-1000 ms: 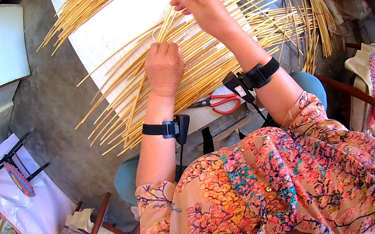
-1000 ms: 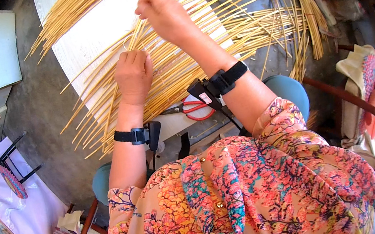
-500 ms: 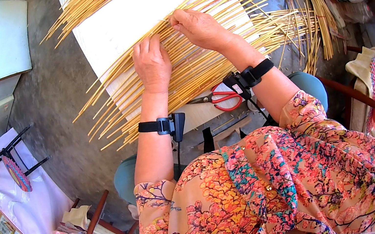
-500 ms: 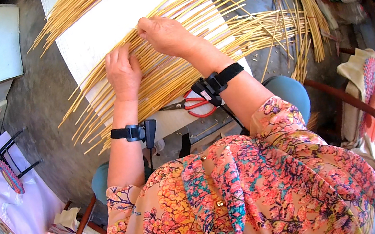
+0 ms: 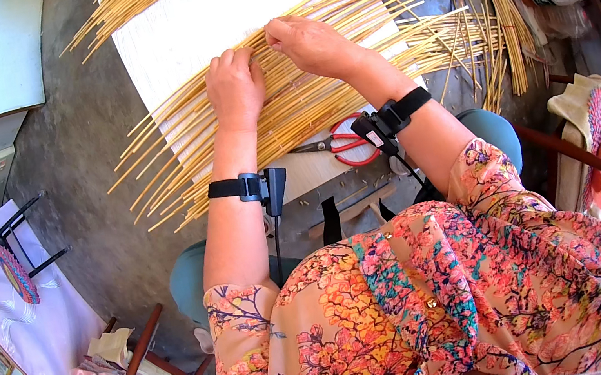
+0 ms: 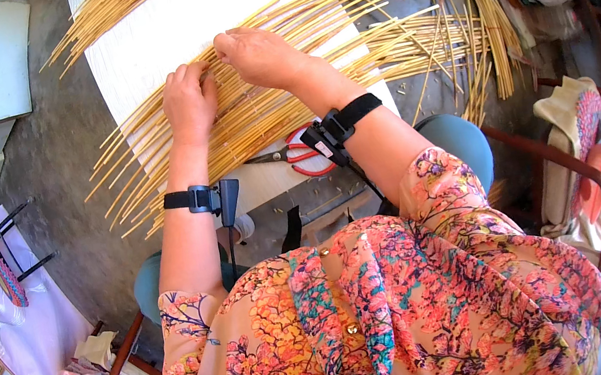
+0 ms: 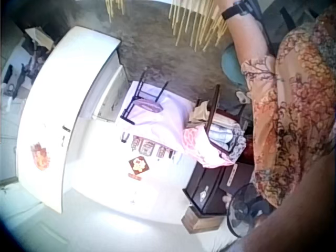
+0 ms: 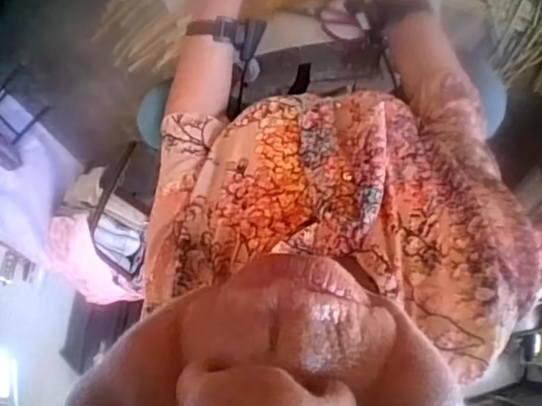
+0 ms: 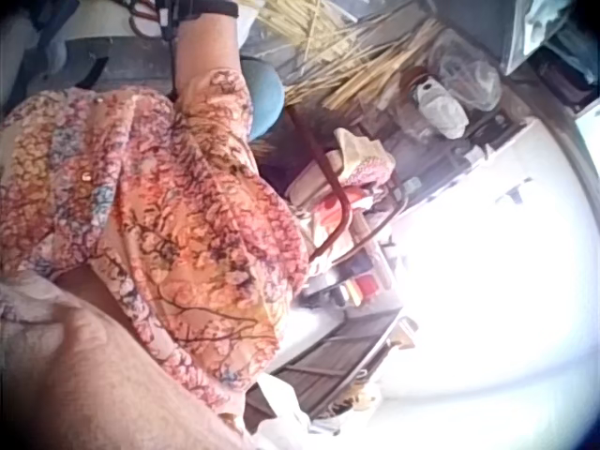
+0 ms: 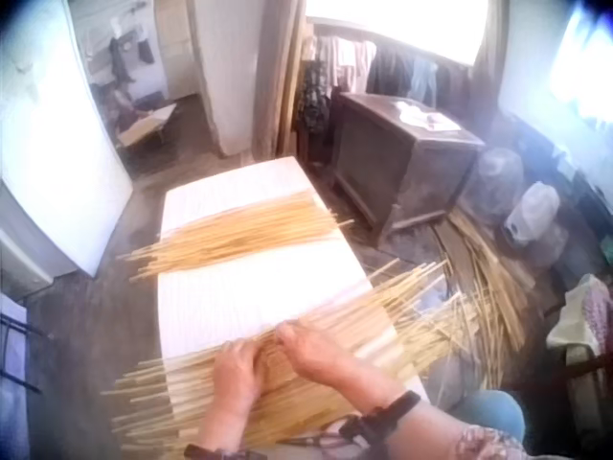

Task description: The person weaves thin wooden sticks together by hand, tying them with white thread at regular intervals. The person handles the sticks and thread to secure the arrangement on the table.

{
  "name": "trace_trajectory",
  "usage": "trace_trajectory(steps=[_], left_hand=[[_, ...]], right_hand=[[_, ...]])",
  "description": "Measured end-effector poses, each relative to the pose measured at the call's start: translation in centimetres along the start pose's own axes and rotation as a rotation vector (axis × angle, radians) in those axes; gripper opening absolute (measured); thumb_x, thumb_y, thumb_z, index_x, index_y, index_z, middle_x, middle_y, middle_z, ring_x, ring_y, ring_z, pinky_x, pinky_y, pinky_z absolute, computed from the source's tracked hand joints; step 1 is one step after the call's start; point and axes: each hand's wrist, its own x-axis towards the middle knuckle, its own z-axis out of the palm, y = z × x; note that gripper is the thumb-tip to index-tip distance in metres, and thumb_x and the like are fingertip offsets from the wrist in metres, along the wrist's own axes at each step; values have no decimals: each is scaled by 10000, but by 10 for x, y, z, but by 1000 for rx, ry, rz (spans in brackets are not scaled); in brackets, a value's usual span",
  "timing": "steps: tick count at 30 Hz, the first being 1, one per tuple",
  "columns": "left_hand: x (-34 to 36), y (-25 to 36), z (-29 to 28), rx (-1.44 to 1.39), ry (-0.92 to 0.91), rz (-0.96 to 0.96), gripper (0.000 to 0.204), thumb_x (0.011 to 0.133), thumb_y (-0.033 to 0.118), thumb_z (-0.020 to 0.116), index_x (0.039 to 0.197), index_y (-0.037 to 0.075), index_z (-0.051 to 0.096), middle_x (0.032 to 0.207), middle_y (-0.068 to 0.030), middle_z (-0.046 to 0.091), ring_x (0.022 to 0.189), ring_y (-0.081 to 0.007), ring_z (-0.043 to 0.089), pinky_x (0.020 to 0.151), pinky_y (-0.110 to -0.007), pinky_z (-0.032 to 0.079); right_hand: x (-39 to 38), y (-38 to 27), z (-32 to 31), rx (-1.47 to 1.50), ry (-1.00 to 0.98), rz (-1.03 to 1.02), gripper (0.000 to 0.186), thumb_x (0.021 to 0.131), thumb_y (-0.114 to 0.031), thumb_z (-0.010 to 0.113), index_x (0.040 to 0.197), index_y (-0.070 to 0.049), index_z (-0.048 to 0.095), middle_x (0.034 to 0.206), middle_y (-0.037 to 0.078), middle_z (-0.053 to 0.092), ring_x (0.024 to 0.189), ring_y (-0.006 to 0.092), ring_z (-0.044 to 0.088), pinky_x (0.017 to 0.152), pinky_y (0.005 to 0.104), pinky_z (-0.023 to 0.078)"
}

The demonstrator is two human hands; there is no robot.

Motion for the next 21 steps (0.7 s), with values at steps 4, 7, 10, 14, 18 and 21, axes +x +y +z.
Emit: trace_trajectory(steps=[4,7,10,14,18,21], left_hand=[[2,3,0,-28,-116,-67,111,772,86,631,873,68,673,868,-92,643,863,-287,595,763,-383,488],[5,5,-1,-7,-196,-101,139,793,109,618,907,73,689,915,-106,646,897,-302,597,797,-391,497],[21,-14,-1,82,-285,-112,171,809,132,604,945,87,697,953,-114,646,888,-307,599,814,-405,498],[21,-15,-26,13,-235,-106,179,826,147,591,964,102,697,997,-124,641,911,-314,604,831,-418,492],[43,-12,-69,-6,-339,-171,206,844,140,555,992,99,692,1034,-141,638,971,-320,607,857,-406,486],[38,-5,-81,-17,-406,-153,225,851,131,539,1013,74,685,1041,-155,636,991,-326,605,873,-412,481]], right_hand=[[-6,-4,-1,-119,-103,32,63,867,-100,518,903,-50,513,858,177,613,847,386,590,696,447,466],[-11,-4,1,-157,-141,43,59,861,-96,517,904,-56,519,854,173,618,843,382,597,701,447,471],[7,10,12,-176,-207,53,84,875,-121,519,924,-54,521,837,193,636,838,388,612,713,465,479],[2,23,1,-11,-165,214,140,897,-181,524,951,-55,555,840,210,654,827,405,620,731,476,483],[32,21,-47,184,27,338,179,922,-216,555,959,-46,597,814,105,635,754,200,573,698,328,462],[35,5,-64,122,-43,258,186,936,-229,544,972,-49,576,793,106,629,724,205,568,658,341,457]])
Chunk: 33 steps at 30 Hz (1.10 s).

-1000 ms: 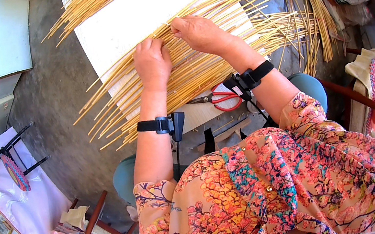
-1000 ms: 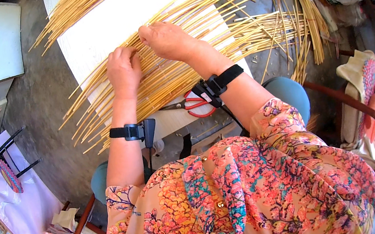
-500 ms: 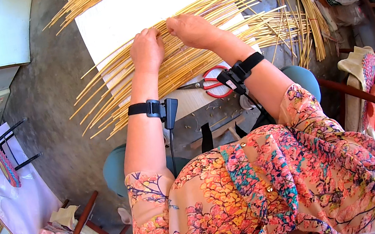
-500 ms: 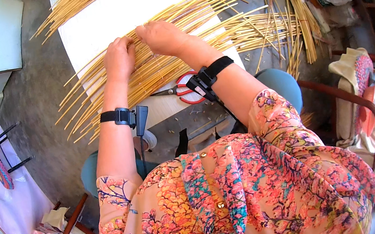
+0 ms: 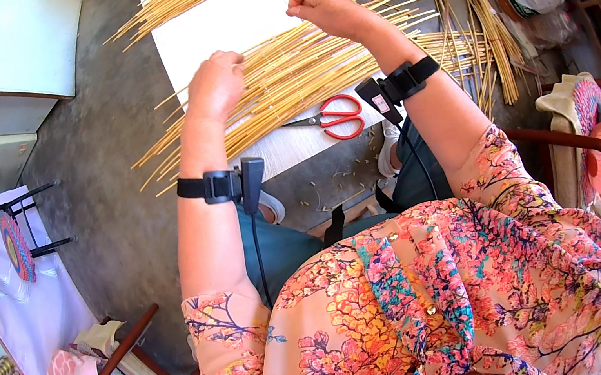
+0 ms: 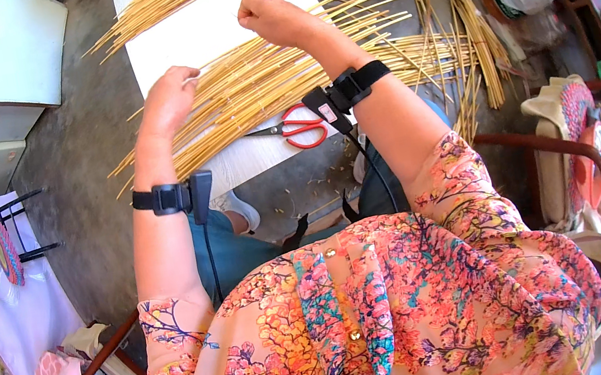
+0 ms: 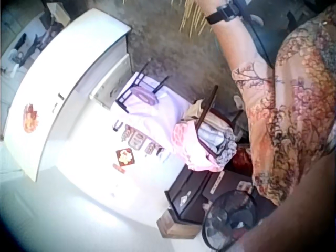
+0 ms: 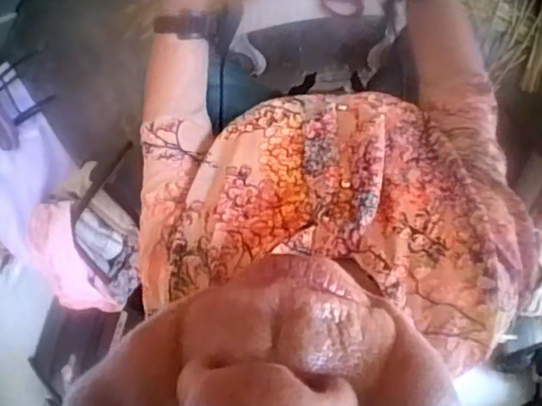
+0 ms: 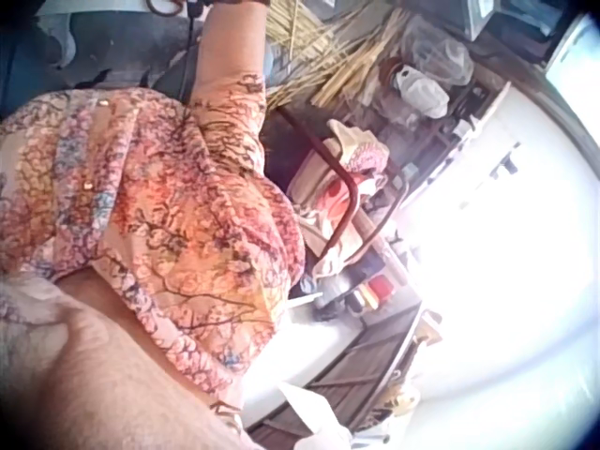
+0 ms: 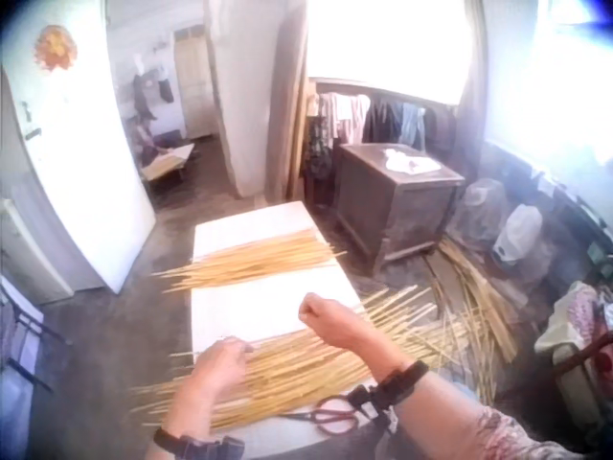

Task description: The person weaves thin wooden sticks together by hand, tying them with white thread at regular intervals. The person handles the sticks and thread to secure the arrangement on the table.

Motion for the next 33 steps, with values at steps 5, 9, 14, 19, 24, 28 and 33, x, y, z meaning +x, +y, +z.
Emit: trace_trajectory(steps=[5,9,14,19,24,28,33], left_hand=[[-19,4,47,12,-18,83,315,830,144,591,1105,-8,608,1155,-199,570,1083,-353,551,937,-423,450],[-12,22,66,-25,-122,157,419,783,135,659,1157,-26,560,1258,-222,488,1189,-346,477,981,-409,423],[-24,12,70,35,-146,148,455,752,138,692,1170,9,564,1211,-183,514,1176,-321,482,959,-402,438],[-25,9,51,-37,-262,187,367,790,145,665,1137,46,600,1211,-156,533,1138,-328,514,964,-392,432],[-29,7,49,-121,-211,202,228,792,150,653,989,37,676,1029,-137,620,1000,-309,585,890,-389,471],[-21,5,42,-197,-174,3,148,819,145,627,917,59,697,946,-131,654,932,-319,615,812,-401,496],[-15,-3,48,-122,258,-50,99,840,122,627,875,57,693,857,-105,666,802,-276,637,735,-344,501]], right_hand=[[-12,18,51,-194,-134,-94,97,901,-122,504,960,-49,528,949,214,636,902,403,599,735,462,467],[-27,46,85,-368,59,-453,164,801,-49,571,957,-14,535,1051,195,612,1035,362,572,844,443,470],[-34,16,66,-311,-237,-195,85,880,-108,519,930,-39,515,1015,197,600,970,381,570,771,459,449],[-27,17,57,-194,-241,-66,103,894,-140,517,910,-38,515,877,202,601,883,408,570,720,460,447],[-35,15,61,-236,-263,-125,104,898,-143,512,915,-41,514,884,197,603,883,407,569,720,458,445],[-44,19,60,-191,-261,-81,95,900,-132,514,931,-42,517,888,191,622,877,400,582,724,444,457],[-35,5,42,-18,27,-8,130,928,-160,546,992,-46,549,874,163,645,838,316,641,717,389,484]])
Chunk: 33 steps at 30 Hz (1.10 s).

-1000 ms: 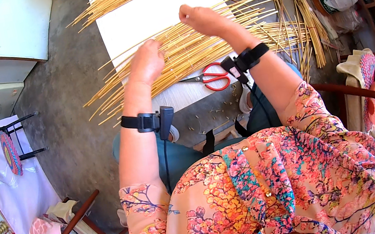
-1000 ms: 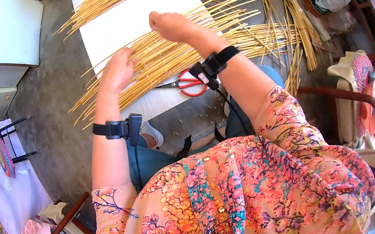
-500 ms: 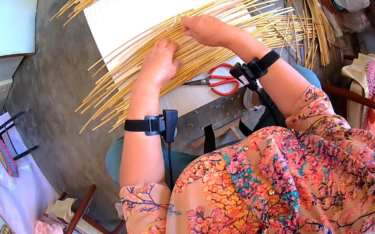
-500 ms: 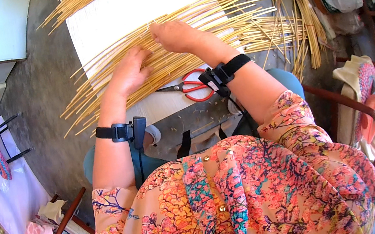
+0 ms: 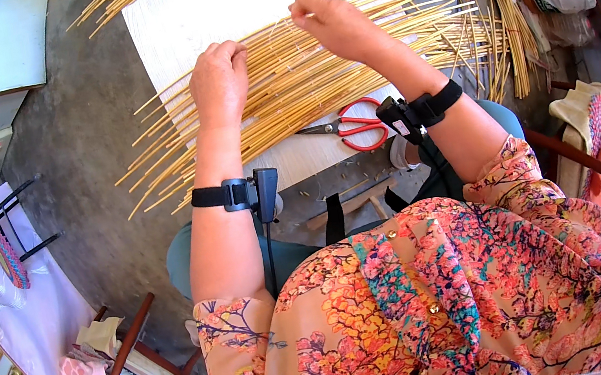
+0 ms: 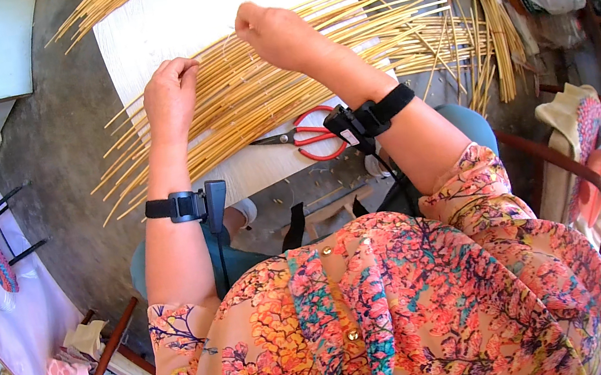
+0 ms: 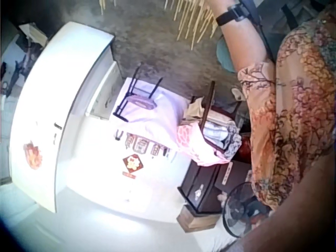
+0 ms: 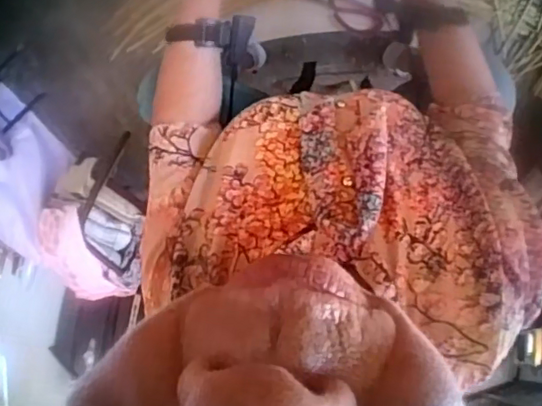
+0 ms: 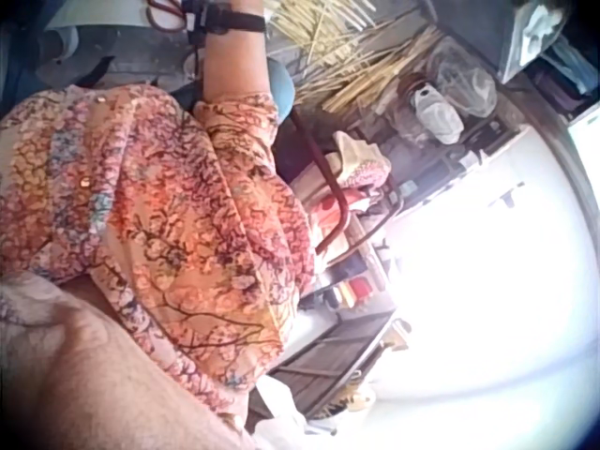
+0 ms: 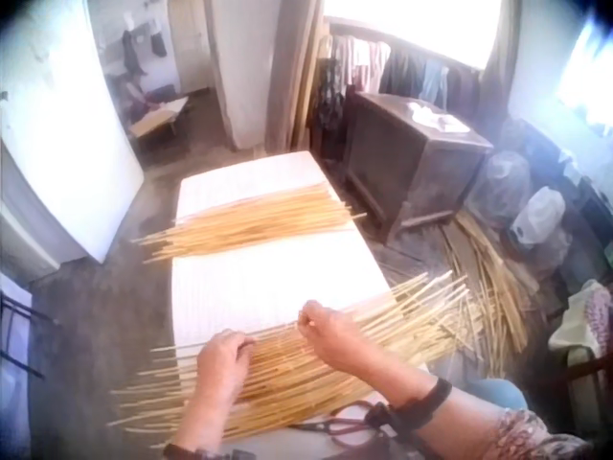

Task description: The person weaves thin wooden sticks together by hand, tying them with white thread at regular intervals. The person handles the sticks and thread to secure the arrangement on the table.

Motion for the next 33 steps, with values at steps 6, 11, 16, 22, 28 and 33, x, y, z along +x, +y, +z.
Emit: trace_trajectory(steps=[6,11,16,22,28,33], left_hand=[[-3,-9,19,119,94,120,58,796,142,677,838,103,683,771,-60,577,800,-258,580,685,-373,480],[-3,-10,28,120,122,179,33,750,139,696,779,128,685,733,-38,553,762,-245,558,686,-369,468],[-10,-9,28,118,113,208,42,733,132,703,767,126,679,733,-27,553,769,-236,548,700,-362,445],[-9,-9,33,103,82,235,49,725,116,704,767,119,680,734,-24,551,777,-232,541,701,-356,443],[-3,-11,32,89,170,283,71,745,83,698,809,101,673,748,-38,587,767,-245,553,692,-350,453],[0,-9,31,76,179,246,60,751,80,694,803,96,670,759,-43,601,766,-244,559,699,-353,455]], right_hand=[[1,-36,-28,676,233,134,74,950,-136,544,944,-66,570,803,28,626,707,72,616,611,210,498],[-6,-45,-30,769,43,239,100,978,-158,504,1000,-78,560,838,39,633,703,79,617,608,202,497],[-17,-39,-6,596,-75,384,99,976,-157,502,985,-68,544,833,34,633,681,78,614,583,194,486],[-18,-43,-17,687,0,423,110,977,-155,493,974,-55,539,820,44,635,674,81,612,585,199,491],[-23,-34,-20,671,31,412,121,981,-165,490,995,-55,537,821,47,632,671,85,610,588,201,492],[-22,-35,-16,682,32,420,115,984,-183,493,1010,-80,536,815,40,626,666,85,609,579,202,494]])
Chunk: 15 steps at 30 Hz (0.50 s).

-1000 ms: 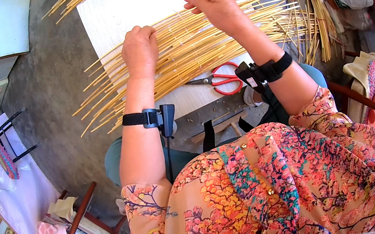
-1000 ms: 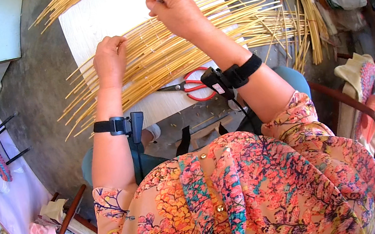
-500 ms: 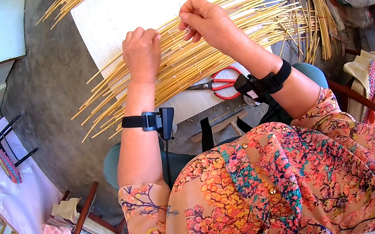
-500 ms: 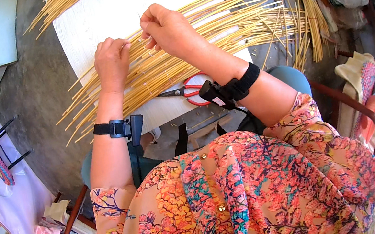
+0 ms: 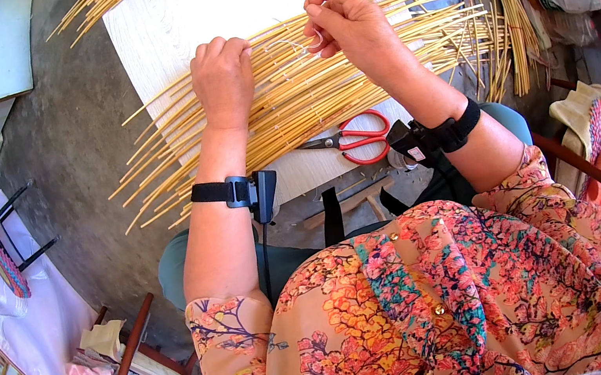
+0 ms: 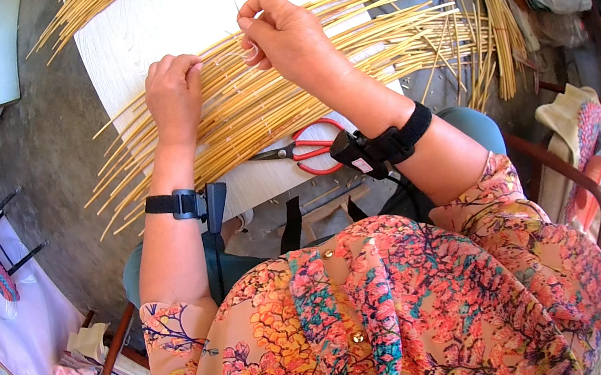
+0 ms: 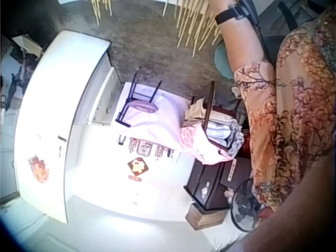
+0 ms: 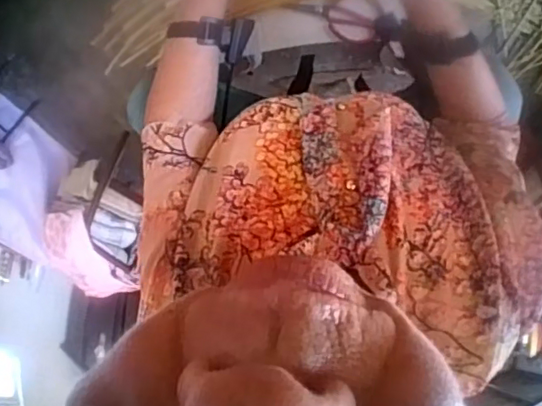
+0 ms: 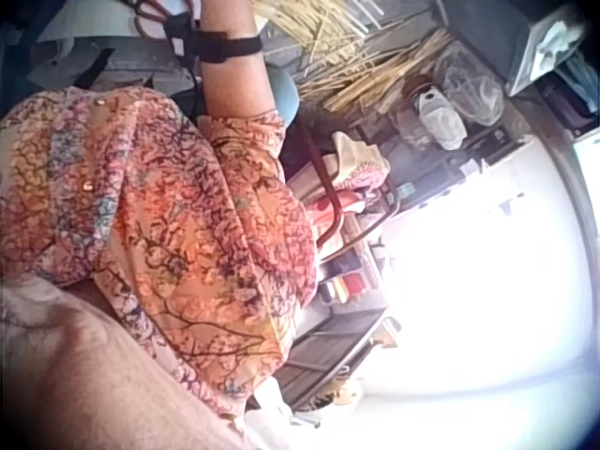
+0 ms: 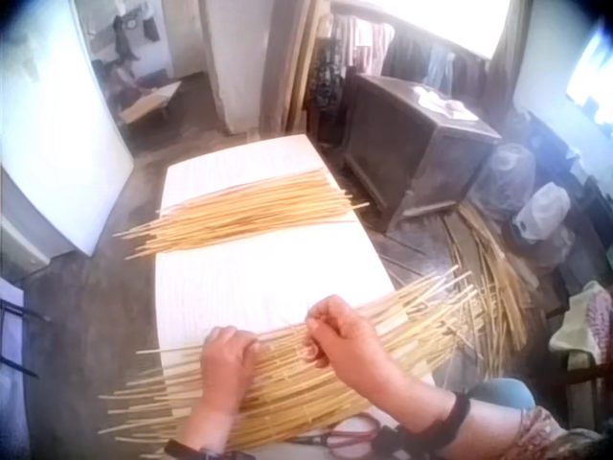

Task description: The person weaves thin wooden sticks together by hand, tying them with white thread at regular intervals. The person handles the sticks and thread to secure the arrangement on the table.

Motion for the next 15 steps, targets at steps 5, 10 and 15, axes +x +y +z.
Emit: trace_trajectory(steps=[5,10,15], left_hand=[[3,1,-3,75,-71,9,53,751,91,698,798,98,676,760,-43,605,767,-243,565,702,-353,460],[8,4,-12,49,-105,-41,84,729,103,721,802,93,682,758,-34,603,785,-240,567,709,-348,465],[5,0,-11,88,-131,-15,112,697,94,742,787,94,675,745,-33,593,780,-243,557,713,-344,462]], right_hand=[[-4,-6,6,55,-52,99,122,990,-214,484,1033,-107,521,805,48,635,644,94,634,548,203,514],[-1,-5,3,135,-19,186,134,991,-226,479,1049,-110,513,798,72,647,621,111,646,537,213,524],[0,-1,3,186,-16,215,146,989,-225,482,1042,-93,513,786,72,643,618,112,640,535,218,518]])
